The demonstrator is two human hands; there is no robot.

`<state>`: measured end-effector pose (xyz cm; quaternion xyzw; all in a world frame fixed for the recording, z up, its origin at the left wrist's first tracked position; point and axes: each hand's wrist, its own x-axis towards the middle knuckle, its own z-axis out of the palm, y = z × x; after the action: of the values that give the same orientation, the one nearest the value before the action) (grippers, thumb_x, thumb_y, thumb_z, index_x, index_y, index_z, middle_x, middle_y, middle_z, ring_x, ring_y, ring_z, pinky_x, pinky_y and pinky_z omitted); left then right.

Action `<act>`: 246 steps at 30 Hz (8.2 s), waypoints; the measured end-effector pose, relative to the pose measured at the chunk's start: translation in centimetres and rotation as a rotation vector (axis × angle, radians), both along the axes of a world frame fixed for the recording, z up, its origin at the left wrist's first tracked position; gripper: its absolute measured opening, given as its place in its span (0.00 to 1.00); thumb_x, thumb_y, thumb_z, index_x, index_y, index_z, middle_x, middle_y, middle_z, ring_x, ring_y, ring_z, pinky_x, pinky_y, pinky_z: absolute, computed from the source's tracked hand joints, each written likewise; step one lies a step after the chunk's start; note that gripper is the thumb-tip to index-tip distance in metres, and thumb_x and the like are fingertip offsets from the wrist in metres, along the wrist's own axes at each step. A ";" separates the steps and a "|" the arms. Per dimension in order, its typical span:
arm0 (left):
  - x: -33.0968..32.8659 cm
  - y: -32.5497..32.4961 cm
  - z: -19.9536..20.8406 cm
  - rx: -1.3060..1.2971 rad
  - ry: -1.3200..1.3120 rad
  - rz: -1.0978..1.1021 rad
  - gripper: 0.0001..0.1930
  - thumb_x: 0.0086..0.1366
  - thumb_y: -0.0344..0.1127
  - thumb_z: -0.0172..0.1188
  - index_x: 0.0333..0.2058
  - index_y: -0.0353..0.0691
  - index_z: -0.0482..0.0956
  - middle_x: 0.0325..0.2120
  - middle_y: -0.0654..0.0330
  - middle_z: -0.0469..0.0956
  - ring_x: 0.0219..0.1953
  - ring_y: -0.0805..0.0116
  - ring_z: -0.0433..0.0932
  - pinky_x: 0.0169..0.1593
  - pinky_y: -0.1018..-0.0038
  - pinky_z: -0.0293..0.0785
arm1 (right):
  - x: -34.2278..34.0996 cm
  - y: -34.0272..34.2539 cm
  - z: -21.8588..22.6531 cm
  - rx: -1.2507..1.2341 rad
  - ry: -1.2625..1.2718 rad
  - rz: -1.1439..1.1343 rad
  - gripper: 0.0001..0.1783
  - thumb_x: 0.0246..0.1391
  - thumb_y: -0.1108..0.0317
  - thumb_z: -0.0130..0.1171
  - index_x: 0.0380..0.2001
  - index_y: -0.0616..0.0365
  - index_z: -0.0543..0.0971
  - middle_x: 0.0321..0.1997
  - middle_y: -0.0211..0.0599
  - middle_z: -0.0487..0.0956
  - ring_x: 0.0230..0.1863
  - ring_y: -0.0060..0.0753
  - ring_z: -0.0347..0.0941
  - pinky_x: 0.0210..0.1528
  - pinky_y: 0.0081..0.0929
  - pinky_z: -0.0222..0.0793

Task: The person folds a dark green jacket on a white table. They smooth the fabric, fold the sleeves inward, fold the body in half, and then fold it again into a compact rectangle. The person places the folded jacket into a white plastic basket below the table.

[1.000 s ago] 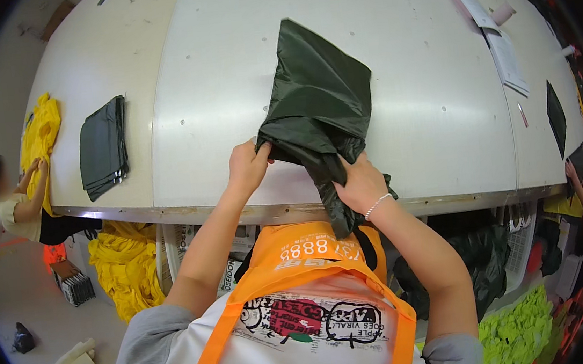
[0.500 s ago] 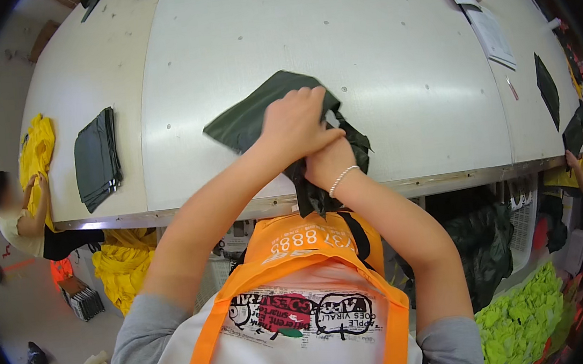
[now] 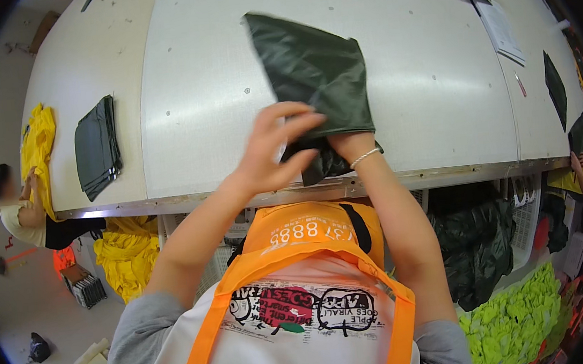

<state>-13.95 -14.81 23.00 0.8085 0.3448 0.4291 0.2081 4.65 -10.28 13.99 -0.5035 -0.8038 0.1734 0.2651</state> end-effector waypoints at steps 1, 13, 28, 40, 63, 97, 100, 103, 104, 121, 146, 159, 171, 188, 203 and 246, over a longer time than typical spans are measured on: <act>-1.8 -0.6 -1.1 -0.078 -0.061 0.059 0.30 0.50 0.28 0.64 0.55 0.44 0.69 0.47 0.52 0.72 0.48 0.56 0.74 0.55 0.68 0.66 | 0.2 0.2 0.0 0.004 0.085 -0.066 0.18 0.55 0.60 0.50 0.45 0.60 0.74 0.51 0.47 0.73 0.54 0.48 0.67 0.58 0.40 0.61; 0.4 -2.2 -11.1 -0.586 -0.228 0.332 0.41 0.49 0.13 0.43 0.63 0.50 0.59 0.33 0.40 0.75 0.33 0.57 0.79 0.41 0.77 0.70 | -1.0 4.3 -0.6 -0.072 0.209 -0.314 0.27 0.56 0.54 0.51 0.53 0.61 0.71 0.58 0.50 0.71 0.58 0.52 0.65 0.59 0.38 0.60; 0.6 -5.1 -19.1 -1.103 -1.063 0.278 0.24 0.70 0.41 0.44 0.62 0.42 0.53 0.56 0.54 0.63 0.54 0.60 0.70 0.52 0.64 0.76 | -5.4 1.5 1.4 0.442 -0.812 0.389 0.12 0.50 0.71 0.49 0.28 0.63 0.82 0.51 0.52 0.74 0.46 0.47 0.72 0.48 0.40 0.68; 1.7 -5.6 -19.5 -1.194 -1.102 0.344 0.22 0.70 0.37 0.42 0.60 0.40 0.54 0.56 0.52 0.63 0.53 0.60 0.70 0.52 0.64 0.76 | -10.5 5.0 -1.9 -0.206 -0.386 0.166 0.33 0.59 0.47 0.41 0.63 0.53 0.62 0.69 0.47 0.56 0.69 0.47 0.50 0.69 0.41 0.43; 2.3 -0.8 -9.3 -1.388 -1.246 0.306 0.15 0.64 0.27 0.48 0.50 0.38 0.68 0.47 0.57 0.73 0.49 0.64 0.73 0.54 0.68 0.71 | 0.2 -8.2 1.4 -0.712 0.732 -0.035 0.12 0.58 0.68 0.53 0.42 0.64 0.75 0.42 0.41 0.79 0.42 0.30 0.75 0.47 0.27 0.70; 2.8 7.0 -1.3 -0.032 0.564 0.001 0.27 0.53 0.32 0.60 0.54 0.41 0.71 0.53 0.51 0.68 0.56 0.53 0.67 0.55 0.63 0.67 | -0.3 -6.3 -0.5 -1.018 1.489 -0.288 0.14 0.60 0.73 0.42 0.47 0.66 0.70 0.46 0.40 0.75 0.46 0.33 0.75 0.48 0.30 0.73; 3.6 4.9 -0.4 -0.055 0.509 -0.131 0.35 0.53 0.35 0.60 0.60 0.34 0.60 0.54 0.45 0.66 0.57 0.50 0.65 0.59 0.62 0.62 | -0.7 -5.9 -0.2 -0.951 1.319 -0.335 0.13 0.60 0.74 0.42 0.45 0.67 0.70 0.47 0.41 0.75 0.46 0.32 0.75 0.48 0.27 0.74; 4.6 2.8 -1.8 0.246 0.916 0.007 0.37 0.56 0.38 0.56 0.63 0.35 0.54 0.58 0.39 0.60 0.58 0.47 0.63 0.59 0.59 0.62 | -0.5 -5.1 0.5 -0.922 1.171 -0.316 0.12 0.60 0.76 0.41 0.44 0.69 0.70 0.44 0.40 0.76 0.44 0.30 0.76 0.47 0.25 0.74; 4.5 2.9 -2.3 0.367 1.009 0.021 0.35 0.57 0.37 0.55 0.63 0.37 0.55 0.58 0.40 0.60 0.57 0.49 0.65 0.57 0.61 0.65 | -0.4 -5.0 0.8 -0.922 1.144 -0.304 0.12 0.60 0.76 0.41 0.43 0.70 0.71 0.43 0.40 0.76 0.42 0.30 0.76 0.47 0.24 0.75; 6.4 5.3 -3.0 0.382 1.000 -0.008 0.38 0.57 0.46 0.56 0.61 0.30 0.57 0.54 0.48 0.66 0.45 0.60 0.69 0.47 0.73 0.66 | 1.4 -6.1 0.2 -0.783 1.043 -0.391 0.11 0.57 0.78 0.44 0.20 0.67 0.67 0.24 0.40 0.76 0.27 0.32 0.79 0.31 0.24 0.76; 9.9 7.8 -5.5 -0.066 0.768 -0.177 0.34 0.50 0.26 0.54 0.59 0.44 0.64 0.62 0.60 0.61 0.39 0.58 0.73 0.41 0.67 0.75 | 9.6 -5.0 -1.2 0.001 -0.425 -0.210 0.08 0.53 0.61 0.56 0.26 0.51 0.80 0.34 0.30 0.77 0.39 0.36 0.69 0.41 0.33 0.63; 15.4 1.1 -9.7 0.609 1.569 -0.111 0.25 0.59 0.34 0.48 0.56 0.37 0.71 0.59 0.54 0.67 0.35 0.61 0.69 0.23 0.69 0.64 | 18.0 -2.3 -0.5 0.249 -0.633 0.170 0.15 0.49 0.51 0.59 0.20 0.49 0.77 0.21 0.25 0.73 0.34 0.29 0.68 0.38 0.28 0.60; 16.4 7.4 -10.0 -0.137 0.852 -0.133 0.24 0.47 0.30 0.59 0.47 0.47 0.78 0.50 0.61 0.71 0.44 0.59 0.72 0.42 0.66 0.74 | 9.5 -6.0 -0.6 -0.492 -0.236 0.292 0.11 0.48 0.64 0.60 0.31 0.61 0.77 0.36 0.46 0.77 0.37 0.50 0.76 0.40 0.41 0.72; 7.3 4.4 -5.5 -0.260 0.231 -0.271 0.23 0.46 0.35 0.71 0.39 0.38 0.72 0.34 0.57 0.71 0.31 0.64 0.71 0.34 0.73 0.70 | 8.0 -7.4 -0.3 -0.479 0.506 -0.313 0.08 0.47 0.68 0.62 0.27 0.63 0.78 0.29 0.44 0.75 0.30 0.48 0.72 0.34 0.35 0.69; 12.0 4.5 -9.1 -0.139 0.325 -0.597 0.07 0.45 0.27 0.63 0.24 0.37 0.73 0.25 0.55 0.72 0.30 0.53 0.74 0.32 0.64 0.72 | 11.4 -9.1 0.5 -0.190 0.125 0.028 0.04 0.51 0.68 0.56 0.26 0.57 0.74 0.32 0.38 0.72 0.32 0.47 0.72 0.32 0.38 0.70; 12.5 3.2 -11.7 -0.183 1.176 -0.088 0.53 0.49 0.61 0.62 0.64 0.29 0.51 0.67 0.40 0.38 0.70 0.49 0.39 0.63 0.38 0.40 | 5.5 -9.6 -2.7 -0.257 0.406 -0.561 0.07 0.44 0.80 0.59 0.30 0.63 0.78 0.25 0.40 0.75 0.26 0.34 0.74 0.29 0.25 0.69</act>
<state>-1.48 -11.60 11.30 0.9029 0.4037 -0.1311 0.0686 10.20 -19.88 11.34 -0.6887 -0.5374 0.2899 0.3911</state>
